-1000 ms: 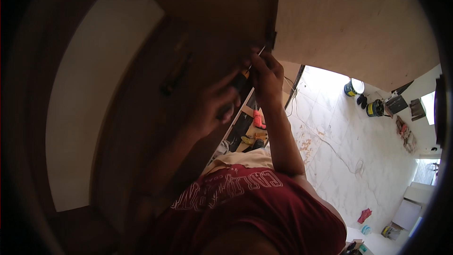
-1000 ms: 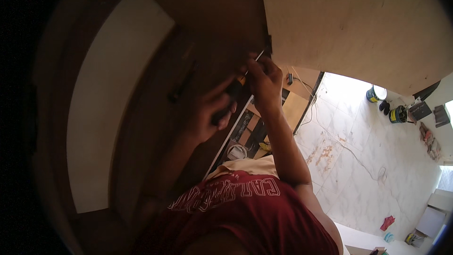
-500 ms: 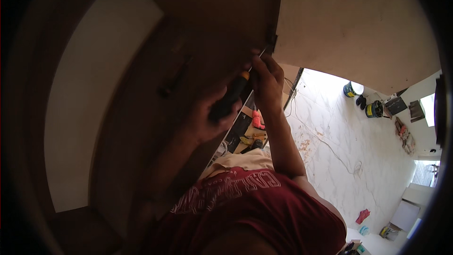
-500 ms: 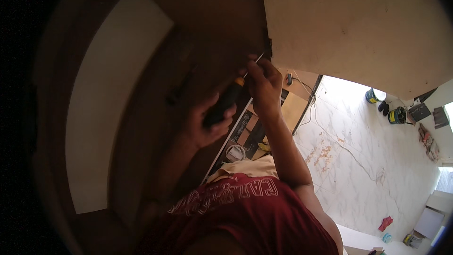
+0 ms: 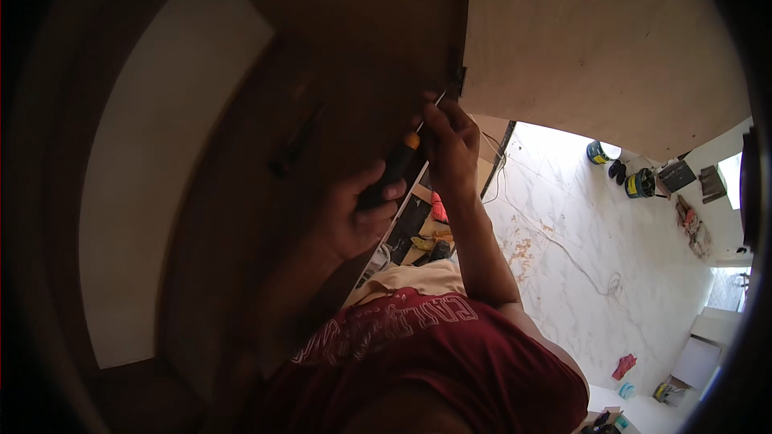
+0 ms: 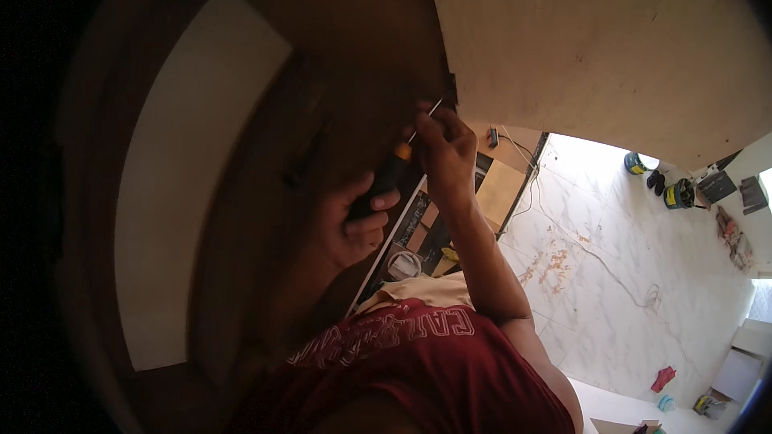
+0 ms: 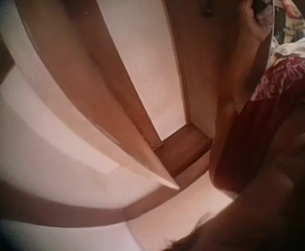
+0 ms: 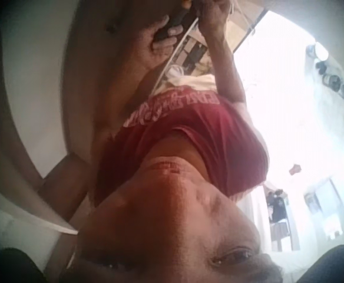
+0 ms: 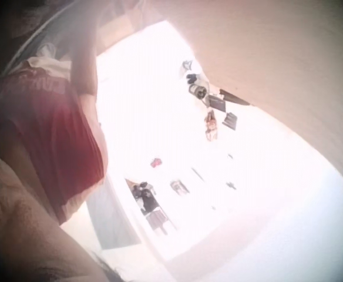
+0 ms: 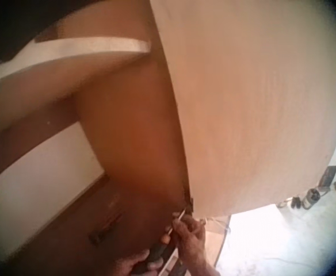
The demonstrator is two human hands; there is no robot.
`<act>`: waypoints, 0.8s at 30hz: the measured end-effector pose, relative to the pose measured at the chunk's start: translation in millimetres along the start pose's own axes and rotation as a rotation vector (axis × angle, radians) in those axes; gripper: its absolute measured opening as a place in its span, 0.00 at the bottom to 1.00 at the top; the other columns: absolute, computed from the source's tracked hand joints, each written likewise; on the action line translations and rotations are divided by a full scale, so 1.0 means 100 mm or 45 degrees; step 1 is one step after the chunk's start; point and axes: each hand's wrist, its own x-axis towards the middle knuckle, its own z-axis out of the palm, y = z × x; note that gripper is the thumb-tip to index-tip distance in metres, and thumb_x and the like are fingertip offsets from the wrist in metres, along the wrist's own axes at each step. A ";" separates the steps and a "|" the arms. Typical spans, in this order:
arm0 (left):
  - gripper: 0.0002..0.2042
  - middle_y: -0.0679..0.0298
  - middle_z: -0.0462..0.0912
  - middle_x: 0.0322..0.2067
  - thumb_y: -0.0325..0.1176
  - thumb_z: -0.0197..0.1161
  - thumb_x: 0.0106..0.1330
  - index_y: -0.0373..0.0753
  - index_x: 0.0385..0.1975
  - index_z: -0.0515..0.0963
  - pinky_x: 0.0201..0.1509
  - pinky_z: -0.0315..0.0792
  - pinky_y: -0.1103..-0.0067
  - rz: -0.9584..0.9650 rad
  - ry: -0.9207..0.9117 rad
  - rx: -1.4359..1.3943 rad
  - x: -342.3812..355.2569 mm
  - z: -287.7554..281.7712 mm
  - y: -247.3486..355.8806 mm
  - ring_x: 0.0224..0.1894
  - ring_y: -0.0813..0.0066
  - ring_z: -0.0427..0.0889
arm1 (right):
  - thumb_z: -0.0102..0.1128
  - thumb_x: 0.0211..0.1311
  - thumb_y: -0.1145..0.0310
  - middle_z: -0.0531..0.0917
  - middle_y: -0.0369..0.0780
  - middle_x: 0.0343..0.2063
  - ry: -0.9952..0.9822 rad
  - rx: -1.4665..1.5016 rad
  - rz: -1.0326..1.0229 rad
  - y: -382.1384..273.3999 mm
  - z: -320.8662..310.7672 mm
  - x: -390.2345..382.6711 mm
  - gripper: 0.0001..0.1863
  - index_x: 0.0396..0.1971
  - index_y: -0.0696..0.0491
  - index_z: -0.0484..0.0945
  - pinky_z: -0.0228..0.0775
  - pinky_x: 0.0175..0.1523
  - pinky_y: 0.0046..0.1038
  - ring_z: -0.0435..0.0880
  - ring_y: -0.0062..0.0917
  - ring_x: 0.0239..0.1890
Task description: The person installs wooden cabinet doors by securing hinges using a screwdriver and a hammer, testing the doors and handles, and tightening the hinges on an adjacent cabinet door with a screwdriver.
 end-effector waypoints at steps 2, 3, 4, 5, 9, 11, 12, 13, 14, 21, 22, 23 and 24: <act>0.24 0.61 0.77 0.32 0.38 0.51 0.77 0.44 0.71 0.61 0.17 0.66 0.85 0.047 0.077 0.266 -0.01 -0.04 -0.01 0.16 0.82 0.71 | 0.59 0.70 0.68 0.83 0.34 0.24 -0.014 -0.033 0.028 -0.02 0.02 0.00 0.15 0.51 0.60 0.79 0.54 0.21 0.14 0.68 0.09 0.16; 0.24 0.61 0.76 0.31 0.37 0.51 0.77 0.45 0.71 0.61 0.16 0.64 0.86 0.071 0.119 0.398 -0.01 -0.05 -0.01 0.15 0.82 0.70 | 0.59 0.70 0.68 0.84 0.35 0.25 -0.057 -0.094 0.013 -0.03 0.03 0.01 0.15 0.51 0.59 0.79 0.55 0.21 0.15 0.68 0.09 0.16; 0.24 0.61 0.76 0.32 0.37 0.51 0.77 0.46 0.71 0.61 0.16 0.65 0.85 0.281 0.187 0.877 0.00 -0.01 -0.01 0.15 0.82 0.70 | 0.59 0.70 0.68 0.84 0.36 0.26 -0.093 -0.154 0.001 -0.02 0.05 -0.01 0.15 0.51 0.59 0.79 0.56 0.21 0.15 0.68 0.09 0.16; 0.24 0.62 0.77 0.32 0.37 0.51 0.77 0.46 0.71 0.61 0.17 0.65 0.85 0.651 0.291 1.745 0.01 0.10 -0.06 0.15 0.81 0.70 | 0.59 0.70 0.68 0.84 0.36 0.26 -0.077 -0.155 0.005 -0.02 0.06 -0.03 0.15 0.51 0.59 0.79 0.56 0.21 0.15 0.68 0.09 0.16; 0.25 0.62 0.77 0.32 0.35 0.52 0.76 0.47 0.72 0.60 0.19 0.67 0.84 0.967 0.446 2.470 0.01 0.29 -0.18 0.13 0.79 0.69 | 0.59 0.70 0.67 0.84 0.36 0.26 -0.001 0.004 -0.054 0.00 0.04 -0.07 0.15 0.51 0.60 0.78 0.57 0.21 0.15 0.70 0.09 0.16; 0.25 0.63 0.78 0.33 0.34 0.52 0.76 0.48 0.73 0.60 0.20 0.68 0.83 0.485 0.209 1.391 0.00 0.19 -0.02 0.13 0.78 0.69 | 0.59 0.70 0.67 0.84 0.36 0.26 -0.018 0.065 -0.074 -0.02 0.04 -0.04 0.15 0.51 0.60 0.78 0.57 0.21 0.15 0.70 0.09 0.17; 0.26 0.63 0.78 0.33 0.34 0.52 0.76 0.48 0.73 0.60 0.20 0.68 0.83 0.189 0.105 0.697 -0.02 0.16 -0.01 0.12 0.78 0.68 | 0.59 0.71 0.67 0.84 0.36 0.27 0.007 0.034 -0.039 -0.04 0.02 -0.05 0.15 0.51 0.60 0.78 0.57 0.21 0.15 0.70 0.09 0.17; 0.26 0.63 0.78 0.33 0.34 0.52 0.76 0.48 0.73 0.60 0.21 0.69 0.83 0.127 -0.031 0.419 0.03 0.04 -0.02 0.13 0.78 0.69 | 0.59 0.71 0.66 0.84 0.36 0.27 0.022 0.009 0.003 -0.03 0.05 -0.03 0.15 0.51 0.60 0.78 0.57 0.21 0.15 0.70 0.09 0.17; 0.26 0.62 0.78 0.34 0.34 0.52 0.76 0.47 0.73 0.59 0.21 0.69 0.83 0.035 -0.156 0.149 0.07 -0.07 -0.03 0.14 0.77 0.70 | 0.59 0.71 0.66 0.84 0.36 0.27 0.024 0.011 -0.003 -0.03 0.05 -0.03 0.15 0.51 0.60 0.78 0.57 0.21 0.15 0.70 0.09 0.17; 0.26 0.60 0.78 0.36 0.31 0.53 0.75 0.47 0.73 0.60 0.21 0.69 0.86 0.692 0.078 1.720 0.08 0.13 0.05 0.17 0.81 0.72 | 0.57 0.72 0.66 0.80 0.32 0.22 -0.059 -0.157 0.009 -0.17 0.08 -0.06 0.14 0.49 0.59 0.79 0.55 0.20 0.14 0.66 0.10 0.14; 0.26 0.61 0.77 0.36 0.32 0.53 0.75 0.47 0.73 0.60 0.21 0.69 0.87 0.949 0.224 2.306 0.06 0.25 0.00 0.17 0.81 0.72 | 0.58 0.72 0.64 0.80 0.33 0.23 -0.072 -0.263 0.005 -0.20 0.06 -0.10 0.15 0.48 0.60 0.79 0.55 0.20 0.16 0.67 0.10 0.14; 0.27 0.61 0.77 0.36 0.32 0.54 0.75 0.48 0.73 0.60 0.21 0.69 0.87 1.019 0.307 2.509 0.05 0.34 -0.04 0.18 0.82 0.72 | 0.58 0.72 0.64 0.80 0.33 0.23 -0.066 -0.268 0.016 -0.18 0.05 -0.12 0.15 0.48 0.60 0.79 0.55 0.20 0.16 0.67 0.10 0.14; 0.27 0.61 0.77 0.36 0.33 0.54 0.75 0.48 0.73 0.60 0.20 0.68 0.87 0.993 0.337 2.534 0.04 0.36 -0.08 0.18 0.83 0.72 | 0.58 0.73 0.64 0.80 0.32 0.22 -0.051 -0.166 -0.013 -0.14 0.03 -0.11 0.14 0.47 0.60 0.80 0.54 0.19 0.16 0.67 0.10 0.14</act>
